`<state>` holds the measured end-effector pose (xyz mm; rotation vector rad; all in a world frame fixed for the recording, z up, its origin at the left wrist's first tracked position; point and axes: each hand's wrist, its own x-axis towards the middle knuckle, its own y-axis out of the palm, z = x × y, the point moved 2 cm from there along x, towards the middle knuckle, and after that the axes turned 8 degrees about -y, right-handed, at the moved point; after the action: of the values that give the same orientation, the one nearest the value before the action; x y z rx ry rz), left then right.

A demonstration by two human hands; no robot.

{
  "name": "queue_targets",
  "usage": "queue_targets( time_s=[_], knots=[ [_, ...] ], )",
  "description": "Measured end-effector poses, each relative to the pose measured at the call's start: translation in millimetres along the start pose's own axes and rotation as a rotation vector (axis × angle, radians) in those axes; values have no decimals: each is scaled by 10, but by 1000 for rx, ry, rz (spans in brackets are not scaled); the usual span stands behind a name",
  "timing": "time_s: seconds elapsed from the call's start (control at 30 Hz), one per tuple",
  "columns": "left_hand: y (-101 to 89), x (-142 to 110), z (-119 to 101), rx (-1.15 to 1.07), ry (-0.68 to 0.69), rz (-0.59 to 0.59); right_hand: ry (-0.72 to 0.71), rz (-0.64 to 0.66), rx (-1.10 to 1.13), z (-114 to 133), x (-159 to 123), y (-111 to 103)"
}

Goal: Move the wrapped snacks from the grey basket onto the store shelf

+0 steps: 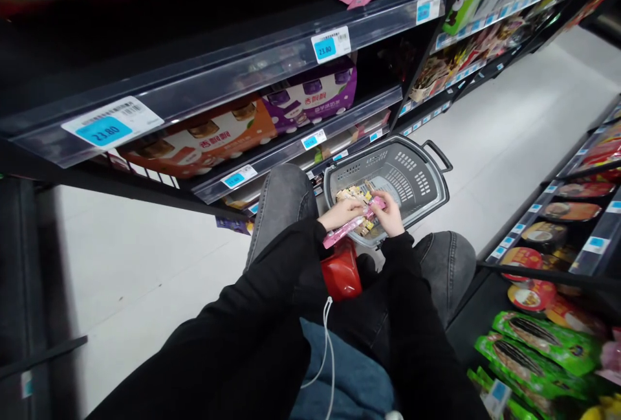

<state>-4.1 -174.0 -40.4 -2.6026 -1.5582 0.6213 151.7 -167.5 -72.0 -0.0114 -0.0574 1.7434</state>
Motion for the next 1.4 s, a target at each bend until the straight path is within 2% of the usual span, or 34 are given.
queue_targets(
  time_s=[0.07,0.23,0.33,0.43,0.63,0.7,0.73,0.77,0.83,0.93,1.0,1.07,1.17,1.23,1.3,1.4],
  knots=[
    [-20,-9,2,-58,-28,53,2,-28,-3,-39,11,-28],
    [-53,-26,77,-313,-114,378,0,-212,5,-102,61,-297],
    [-78,-43,109,-399,-170,415,9,-321,42,-104,61,-467],
    [-102,-85,66,-483,-222,423,33,-364,92,-116,43,-542],
    [-171,-199,-74,-629,-271,604,31,-321,83,-206,33,-563],
    [-195,-187,-63,-664,-267,558,39,-320,95,-217,32,-578],
    [-209,-164,-44,-685,-259,483,47,-325,113,-210,29,-585],
    [-226,-131,-18,-701,-252,368,61,-329,140,-193,23,-590],
    [-272,-56,48,-718,-239,46,102,-319,214,-137,0,-575],
    [-340,15,129,-720,-224,-419,197,-182,345,-24,-51,-439],
    [-360,31,150,-747,-189,-568,257,-47,432,45,-90,-266],
    [-348,37,149,-770,-163,-545,306,81,509,93,-130,-55],
    [-281,35,138,-770,-195,-363,360,237,544,108,-185,255],
    [-231,29,136,-750,-220,-284,396,322,505,76,-215,416],
    [-192,29,137,-715,-213,-245,428,347,434,20,-232,525],
    [-148,44,140,-670,-153,-192,406,259,321,-69,-225,623]
  ],
)
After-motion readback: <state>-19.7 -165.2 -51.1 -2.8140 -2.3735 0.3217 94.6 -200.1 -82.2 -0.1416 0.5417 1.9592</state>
